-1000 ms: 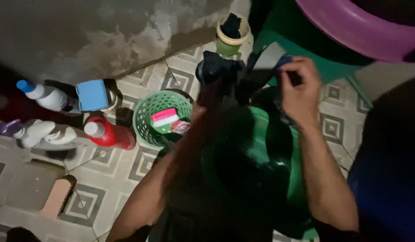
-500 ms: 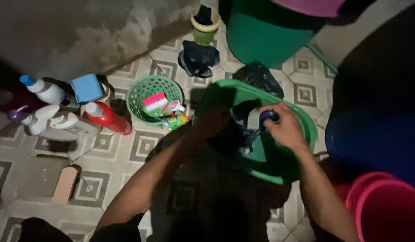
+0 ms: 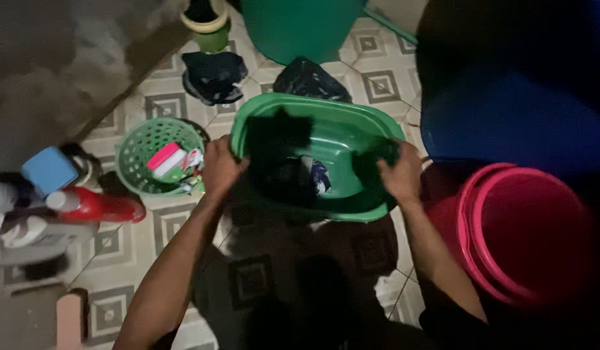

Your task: The person rinses a dark garment by hand by pouring water from a pink pitcher and scrubbing it, then wrings the garment over the floor.

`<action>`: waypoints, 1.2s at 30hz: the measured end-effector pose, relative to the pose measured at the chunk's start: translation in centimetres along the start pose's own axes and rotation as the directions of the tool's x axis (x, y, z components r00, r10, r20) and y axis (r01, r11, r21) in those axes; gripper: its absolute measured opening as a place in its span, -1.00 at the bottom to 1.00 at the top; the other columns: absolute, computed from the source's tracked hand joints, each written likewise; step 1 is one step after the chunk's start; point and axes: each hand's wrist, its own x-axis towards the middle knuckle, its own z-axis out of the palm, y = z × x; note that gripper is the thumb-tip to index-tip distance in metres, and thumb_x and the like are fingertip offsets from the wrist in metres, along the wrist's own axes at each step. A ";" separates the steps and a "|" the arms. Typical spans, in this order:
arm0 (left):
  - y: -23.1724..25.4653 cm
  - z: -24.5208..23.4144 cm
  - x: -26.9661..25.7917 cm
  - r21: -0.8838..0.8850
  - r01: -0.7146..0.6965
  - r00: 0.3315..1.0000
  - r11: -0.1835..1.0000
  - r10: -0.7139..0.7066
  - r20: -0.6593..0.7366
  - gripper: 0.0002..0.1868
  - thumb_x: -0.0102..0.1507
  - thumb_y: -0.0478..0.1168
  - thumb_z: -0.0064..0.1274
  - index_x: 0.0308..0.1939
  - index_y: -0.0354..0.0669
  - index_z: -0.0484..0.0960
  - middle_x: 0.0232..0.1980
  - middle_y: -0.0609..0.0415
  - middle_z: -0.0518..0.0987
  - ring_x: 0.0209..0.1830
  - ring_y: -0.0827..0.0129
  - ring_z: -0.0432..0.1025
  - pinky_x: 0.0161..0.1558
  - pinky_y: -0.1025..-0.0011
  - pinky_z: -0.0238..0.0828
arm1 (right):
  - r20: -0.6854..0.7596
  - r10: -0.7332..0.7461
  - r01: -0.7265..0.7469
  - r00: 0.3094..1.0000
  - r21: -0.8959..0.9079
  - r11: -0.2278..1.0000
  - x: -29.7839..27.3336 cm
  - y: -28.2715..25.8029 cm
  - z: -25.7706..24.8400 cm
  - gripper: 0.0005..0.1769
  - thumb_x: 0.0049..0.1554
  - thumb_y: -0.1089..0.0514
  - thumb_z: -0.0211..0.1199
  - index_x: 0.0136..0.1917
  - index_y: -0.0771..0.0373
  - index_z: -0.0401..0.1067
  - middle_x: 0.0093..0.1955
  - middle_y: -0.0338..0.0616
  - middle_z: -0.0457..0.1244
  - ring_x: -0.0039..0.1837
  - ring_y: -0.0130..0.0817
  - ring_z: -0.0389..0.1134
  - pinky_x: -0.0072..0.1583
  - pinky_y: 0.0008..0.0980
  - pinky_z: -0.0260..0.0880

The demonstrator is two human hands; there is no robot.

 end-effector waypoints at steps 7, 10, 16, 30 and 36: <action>-4.7 4.8 1.1 -0.105 0.135 0.987 0.985 -0.124 0.099 -0.27 0.21 -0.14 0.15 0.46 -0.08 0.29 0.25 -0.32 0.49 0.25 -0.23 0.36 0.19 -0.04 0.32 | 0.435 0.555 -0.700 0.709 0.530 0.479 -3.4 9.4 2.8 -0.41 0.09 0.16 0.26 0.38 0.22 0.25 0.17 0.01 0.32 0.14 -0.14 0.38 0.12 -0.20 0.43; -3.3 3.4 1.5 -0.091 0.119 0.991 0.989 -0.113 0.071 -0.24 0.21 -0.17 0.12 0.51 -0.01 0.29 0.25 -0.31 0.49 0.16 -0.18 0.43 0.14 0.04 0.37 | 0.474 0.555 -0.709 0.683 0.613 0.349 -4.9 9.4 1.5 -0.46 0.08 0.17 0.27 0.31 0.25 0.24 0.10 0.00 0.28 0.07 -0.21 0.37 0.05 -0.21 0.46; 4.6 -2.8 5.6 -0.254 -0.069 0.992 0.965 0.093 0.085 -0.29 0.23 -0.17 0.11 0.49 -0.02 0.37 0.29 -0.20 0.56 0.09 0.03 0.51 0.14 0.22 0.37 | 0.496 0.686 -0.814 0.532 0.522 0.255 -9.2 6.7 -5.8 -0.61 0.27 -0.02 0.22 0.27 0.17 0.28 0.00 -0.04 0.27 -0.19 -0.30 0.20 -0.26 -0.32 0.22; 6.0 16.1 16.0 -0.545 0.263 0.923 0.796 -0.043 0.382 -0.55 0.39 -0.12 -0.01 0.34 -0.14 0.46 0.20 -0.13 0.60 0.13 0.13 0.48 0.14 0.25 0.35 | 0.364 0.789 -0.370 0.495 0.910 -0.188 -7.3 -4.6 -6.6 -0.47 0.08 0.14 0.19 0.34 0.02 0.30 0.29 -0.30 0.24 0.27 -0.33 0.28 0.24 -0.25 0.37; 5.1 16.2 14.4 -0.478 0.194 0.906 0.857 0.031 0.423 -0.59 0.37 -0.13 0.01 0.28 -0.14 0.48 0.15 -0.12 0.60 0.09 0.11 0.48 0.11 0.23 0.35 | 0.365 0.733 -0.249 0.574 0.930 -0.269 -2.4 -3.2 -2.4 -0.47 0.08 0.19 0.18 0.34 0.12 0.32 0.33 -0.21 0.27 0.32 -0.21 0.32 0.29 -0.22 0.42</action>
